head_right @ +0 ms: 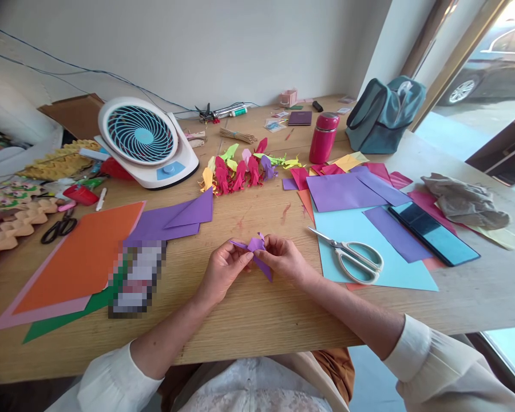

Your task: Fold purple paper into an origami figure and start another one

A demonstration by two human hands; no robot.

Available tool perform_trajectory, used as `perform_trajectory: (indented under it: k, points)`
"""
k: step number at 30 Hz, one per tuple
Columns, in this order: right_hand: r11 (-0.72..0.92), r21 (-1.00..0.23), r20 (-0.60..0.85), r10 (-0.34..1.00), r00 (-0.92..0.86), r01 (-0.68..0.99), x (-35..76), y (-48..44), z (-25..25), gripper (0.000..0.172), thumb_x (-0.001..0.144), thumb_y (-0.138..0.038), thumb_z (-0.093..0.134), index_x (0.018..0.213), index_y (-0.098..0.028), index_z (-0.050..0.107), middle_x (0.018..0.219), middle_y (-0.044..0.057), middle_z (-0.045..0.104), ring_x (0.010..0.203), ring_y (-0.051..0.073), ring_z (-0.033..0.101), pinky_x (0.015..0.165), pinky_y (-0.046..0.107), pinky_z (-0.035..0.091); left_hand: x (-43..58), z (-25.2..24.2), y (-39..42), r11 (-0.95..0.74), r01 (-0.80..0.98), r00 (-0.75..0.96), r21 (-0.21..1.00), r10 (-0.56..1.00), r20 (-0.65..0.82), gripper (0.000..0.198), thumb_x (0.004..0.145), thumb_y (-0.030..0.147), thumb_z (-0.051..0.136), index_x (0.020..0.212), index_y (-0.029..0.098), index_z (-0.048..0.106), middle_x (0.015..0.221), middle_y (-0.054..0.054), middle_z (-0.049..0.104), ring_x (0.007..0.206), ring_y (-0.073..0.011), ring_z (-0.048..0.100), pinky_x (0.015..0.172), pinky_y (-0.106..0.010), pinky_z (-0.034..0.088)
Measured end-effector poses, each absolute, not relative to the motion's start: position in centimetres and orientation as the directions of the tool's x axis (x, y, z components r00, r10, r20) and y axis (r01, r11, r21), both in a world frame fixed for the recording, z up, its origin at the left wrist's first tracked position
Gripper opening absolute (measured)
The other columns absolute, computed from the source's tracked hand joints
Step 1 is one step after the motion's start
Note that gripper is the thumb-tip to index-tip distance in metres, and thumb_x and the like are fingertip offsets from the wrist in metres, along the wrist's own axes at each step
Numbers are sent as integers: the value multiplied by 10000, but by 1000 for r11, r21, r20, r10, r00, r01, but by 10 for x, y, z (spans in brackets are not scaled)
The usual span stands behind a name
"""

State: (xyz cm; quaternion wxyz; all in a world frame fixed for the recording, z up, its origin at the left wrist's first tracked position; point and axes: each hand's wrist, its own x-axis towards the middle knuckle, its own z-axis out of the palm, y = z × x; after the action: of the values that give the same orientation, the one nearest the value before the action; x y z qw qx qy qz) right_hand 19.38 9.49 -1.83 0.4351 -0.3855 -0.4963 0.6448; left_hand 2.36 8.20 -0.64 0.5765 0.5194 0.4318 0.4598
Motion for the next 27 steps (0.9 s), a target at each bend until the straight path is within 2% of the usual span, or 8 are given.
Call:
perform_trajectory:
  k: [6,14,17,19,23,27]
  points:
    - [-142,-976,-81,940,-330,-166,191,92,-17,425,687,-545,812,784,-187,604,723,-11,560,663,126,480,584,256,370,20,-7,86,-2,-38,175,999,985,8,253,796,387,739,799,157,634,702,10,610,634,-106,565,540,-190,507]
    - [-109,-989,-67,937,-343,-104,191,90,-12,449,686,-587,789,738,-190,588,672,-21,515,625,125,412,567,266,308,21,-6,83,-22,9,196,1000,980,20,240,824,375,699,770,164,597,682,16,563,620,-109,545,542,-200,503]
    - [-111,-990,-78,945,-318,-85,194,90,-9,444,710,-589,768,751,-178,606,653,-29,492,605,111,385,570,265,280,19,-2,82,-124,64,228,990,968,106,141,867,295,642,934,172,635,818,-20,637,692,-123,604,586,-201,516]
    - [-136,-987,-102,941,-321,-85,197,91,-8,439,733,-584,753,740,-172,601,641,-32,480,593,103,369,566,264,262,15,0,84,-217,107,245,970,952,185,165,887,244,609,1037,182,640,923,-44,672,744,-129,638,637,-210,528]
    - [-207,-971,-150,918,-368,-123,202,91,-11,423,766,-565,737,724,-173,582,620,-39,459,557,89,338,532,260,222,6,4,90,-382,189,299,905,900,317,88,900,220,617,953,174,672,916,-53,710,793,-138,669,739,-230,527]
    - [-233,-965,-162,891,-425,-120,204,91,-14,421,789,-595,707,796,-181,627,627,-38,455,546,96,322,518,263,204,-1,9,98,-519,212,400,828,819,411,58,891,228,648,894,180,681,870,-53,713,827,-156,666,778,-258,521]
